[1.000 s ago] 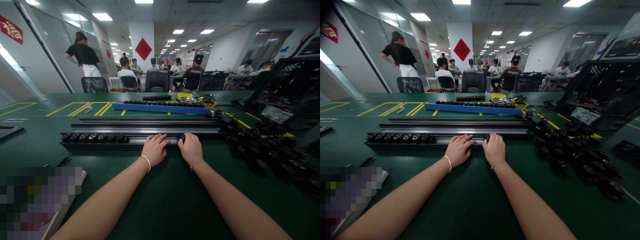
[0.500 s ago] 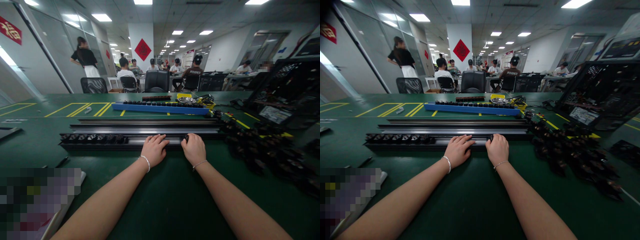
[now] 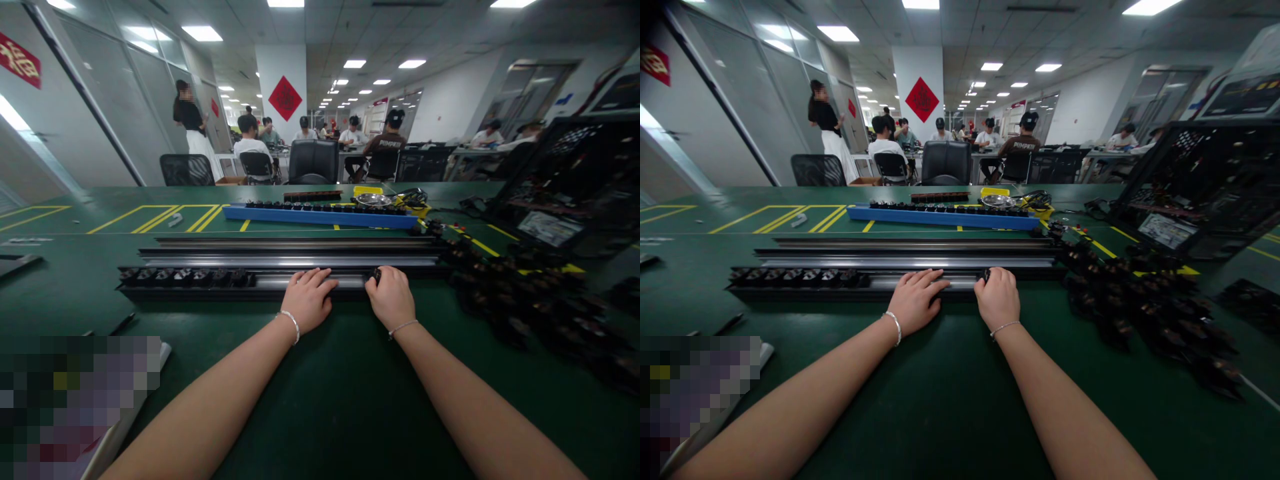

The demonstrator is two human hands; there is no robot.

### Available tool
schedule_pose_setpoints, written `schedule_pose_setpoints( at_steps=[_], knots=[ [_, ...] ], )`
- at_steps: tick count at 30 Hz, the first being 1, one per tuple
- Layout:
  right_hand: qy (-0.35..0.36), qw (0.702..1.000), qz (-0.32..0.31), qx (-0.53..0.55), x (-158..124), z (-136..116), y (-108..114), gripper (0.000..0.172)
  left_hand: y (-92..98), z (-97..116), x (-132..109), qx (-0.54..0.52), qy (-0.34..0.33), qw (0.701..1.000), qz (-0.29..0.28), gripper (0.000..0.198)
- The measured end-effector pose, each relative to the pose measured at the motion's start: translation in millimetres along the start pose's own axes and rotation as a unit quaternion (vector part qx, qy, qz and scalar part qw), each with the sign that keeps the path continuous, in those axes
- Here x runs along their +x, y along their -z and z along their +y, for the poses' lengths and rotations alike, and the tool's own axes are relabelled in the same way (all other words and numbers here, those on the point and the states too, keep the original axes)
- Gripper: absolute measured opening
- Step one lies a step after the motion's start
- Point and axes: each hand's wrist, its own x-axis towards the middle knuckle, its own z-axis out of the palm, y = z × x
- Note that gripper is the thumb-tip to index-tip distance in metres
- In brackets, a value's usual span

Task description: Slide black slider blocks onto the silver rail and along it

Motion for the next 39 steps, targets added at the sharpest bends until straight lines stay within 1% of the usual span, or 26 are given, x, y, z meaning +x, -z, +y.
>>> schedule_pose_setpoints(
  at_steps=[4, 8, 11, 18, 27, 30, 33, 35, 37, 39],
  knots=[
    [-0.012, 1.0, -0.004, -0.009, 1.4, 5.3, 2.8, 0.025, 0.2, -0.5, -0.1, 0.001, -0.002, 1.0, -0.002, 0.038],
    [-0.047, 0.999, -0.009, -0.015, 2.8, 13.7, 5.6, 0.028, 0.5, -0.5, -0.2, 0.001, -0.002, 1.0, -0.005, 0.037],
    [-0.06, 0.998, -0.017, -0.018, 3.6, 16.0, 7.4, 0.029, 0.4, -0.6, -0.2, 0.002, -0.004, 1.0, -0.001, 0.037],
    [-0.094, 0.993, -0.059, -0.033, 7.7, 19.9, 15.2, 0.031, 0.1, -0.7, -0.1, 0.002, -0.007, 1.0, -0.004, 0.038],
    [-0.154, 0.984, -0.085, -0.024, 13.2, 30.1, 27.1, 0.038, 1.5, 0.0, 0.3, -0.003, 0.001, 1.0, -0.008, 0.038],
    [-0.163, 0.982, -0.091, -0.036, 16.1, 36.7, 30.2, 0.039, 1.6, -0.2, 0.3, -0.002, -0.002, 1.0, -0.006, 0.038],
    [-0.17, 0.978, -0.103, -0.065, 20.3, 51.4, 36.2, 0.039, 1.2, -0.5, 0.1, 0.0, -0.006, 1.0, -0.005, 0.037],
    [-0.171, 0.971, -0.141, -0.089, 24.2, 65.6, 43.1, 0.038, 0.9, -0.7, -0.1, 0.001, -0.006, 1.0, -0.004, 0.037],
    [-0.158, 0.958, -0.208, -0.121, 28.7, 81.3, 52.8, 0.033, 0.6, -1.0, -0.2, 0.002, -0.005, 1.0, -0.003, 0.036],
    [-0.147, 0.937, -0.279, -0.149, 33.1, 96.2, 64.8, 0.028, 0.5, -1.0, -0.1, 0.002, -0.004, 1.0, -0.002, 0.036]
  ],
)
